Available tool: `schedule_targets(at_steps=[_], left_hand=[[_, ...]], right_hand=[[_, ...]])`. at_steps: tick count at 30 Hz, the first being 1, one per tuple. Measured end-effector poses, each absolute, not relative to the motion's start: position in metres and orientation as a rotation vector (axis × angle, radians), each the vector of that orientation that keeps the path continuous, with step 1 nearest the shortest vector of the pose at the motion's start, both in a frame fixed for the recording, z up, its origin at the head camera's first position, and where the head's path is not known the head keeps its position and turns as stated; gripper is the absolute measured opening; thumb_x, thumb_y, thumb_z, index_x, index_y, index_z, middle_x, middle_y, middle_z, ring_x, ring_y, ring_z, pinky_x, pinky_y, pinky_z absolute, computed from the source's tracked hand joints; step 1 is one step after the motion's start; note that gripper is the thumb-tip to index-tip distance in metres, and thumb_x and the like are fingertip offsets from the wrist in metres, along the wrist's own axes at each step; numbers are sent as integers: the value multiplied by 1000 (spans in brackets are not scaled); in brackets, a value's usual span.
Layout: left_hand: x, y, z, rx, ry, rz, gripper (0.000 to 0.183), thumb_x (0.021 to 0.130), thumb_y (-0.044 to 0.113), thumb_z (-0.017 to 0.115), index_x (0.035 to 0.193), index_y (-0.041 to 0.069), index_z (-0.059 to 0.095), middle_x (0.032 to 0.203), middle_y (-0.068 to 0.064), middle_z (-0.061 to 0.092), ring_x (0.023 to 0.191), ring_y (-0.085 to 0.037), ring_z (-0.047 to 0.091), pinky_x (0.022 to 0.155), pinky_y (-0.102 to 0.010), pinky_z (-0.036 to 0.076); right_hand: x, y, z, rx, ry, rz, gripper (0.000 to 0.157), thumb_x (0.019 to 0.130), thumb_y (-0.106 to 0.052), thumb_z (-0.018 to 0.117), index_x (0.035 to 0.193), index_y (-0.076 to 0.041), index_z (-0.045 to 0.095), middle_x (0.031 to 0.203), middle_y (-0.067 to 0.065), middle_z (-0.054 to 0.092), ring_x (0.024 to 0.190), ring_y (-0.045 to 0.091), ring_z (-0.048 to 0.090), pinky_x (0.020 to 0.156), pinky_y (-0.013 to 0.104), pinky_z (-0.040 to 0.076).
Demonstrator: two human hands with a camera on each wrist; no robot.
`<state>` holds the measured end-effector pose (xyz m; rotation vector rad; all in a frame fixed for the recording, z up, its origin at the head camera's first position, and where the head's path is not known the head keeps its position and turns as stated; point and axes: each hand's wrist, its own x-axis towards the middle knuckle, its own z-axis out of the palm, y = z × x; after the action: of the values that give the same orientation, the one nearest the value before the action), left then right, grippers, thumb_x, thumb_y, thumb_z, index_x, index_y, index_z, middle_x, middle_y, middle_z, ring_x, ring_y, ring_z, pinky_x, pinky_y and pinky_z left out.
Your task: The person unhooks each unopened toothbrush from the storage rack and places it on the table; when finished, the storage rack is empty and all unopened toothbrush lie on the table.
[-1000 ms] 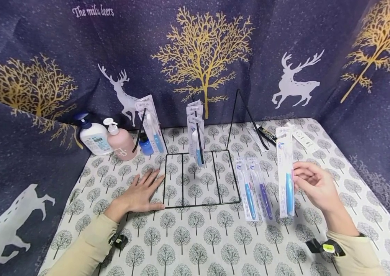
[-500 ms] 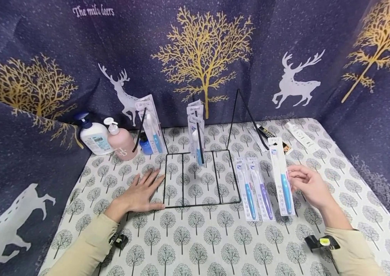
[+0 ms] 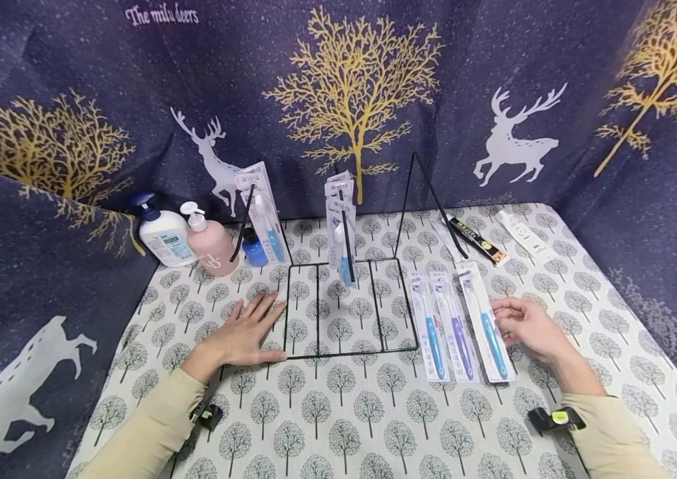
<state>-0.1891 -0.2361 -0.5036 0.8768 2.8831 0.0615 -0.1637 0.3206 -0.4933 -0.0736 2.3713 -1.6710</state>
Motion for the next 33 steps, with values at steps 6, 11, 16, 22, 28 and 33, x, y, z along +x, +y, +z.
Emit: schedule_targets(at_steps=[6,11,16,22,28,33], left_hand=[[-189,-236,-504,869,2887,58,102,72,80,40,148,18,12,154,-10,2,140,-36,7,108,-62,10],[-190,-236,-504,855,2882,66,103,71,81,39,148,19,10,155,-9,0,140,-35,6,109,-61,9],[-190,-236,-504,844,2877,71,103,71,81,39,148,20,9,155,-8,-1,140,-34,4,109,-61,9],[-189,-236,-505,859,2890,73,103,71,81,41,148,19,11,155,-9,2,140,-35,6,109,-61,10],[-188,-237,-505,868,2890,62,102,71,81,39,148,19,12,155,-9,2,140,-35,8,109,-62,11],[-189,-237,-505,874,2891,67,102,72,80,40,148,18,12,154,-10,4,139,-36,9,108,-63,11]], right_hand=[[-165,318,-493,-35,2369,-1604,41,82,3,53,119,15,42,88,15,62,67,13,59,58,41,57],[-166,318,-494,-43,2387,-1579,41,81,4,52,119,16,42,88,19,61,67,14,61,56,40,57],[-167,317,-497,-11,2400,-1555,42,79,5,53,119,15,43,85,15,62,67,15,61,56,41,57],[-166,314,-496,-14,2464,-1476,38,81,4,54,116,16,45,79,13,61,67,17,62,56,38,57],[-163,308,-489,-16,2508,-1390,37,82,2,55,115,17,47,80,16,61,66,21,64,57,34,58],[-161,306,-483,0,2491,-1364,36,85,0,54,117,15,47,83,17,63,67,23,65,59,33,58]])
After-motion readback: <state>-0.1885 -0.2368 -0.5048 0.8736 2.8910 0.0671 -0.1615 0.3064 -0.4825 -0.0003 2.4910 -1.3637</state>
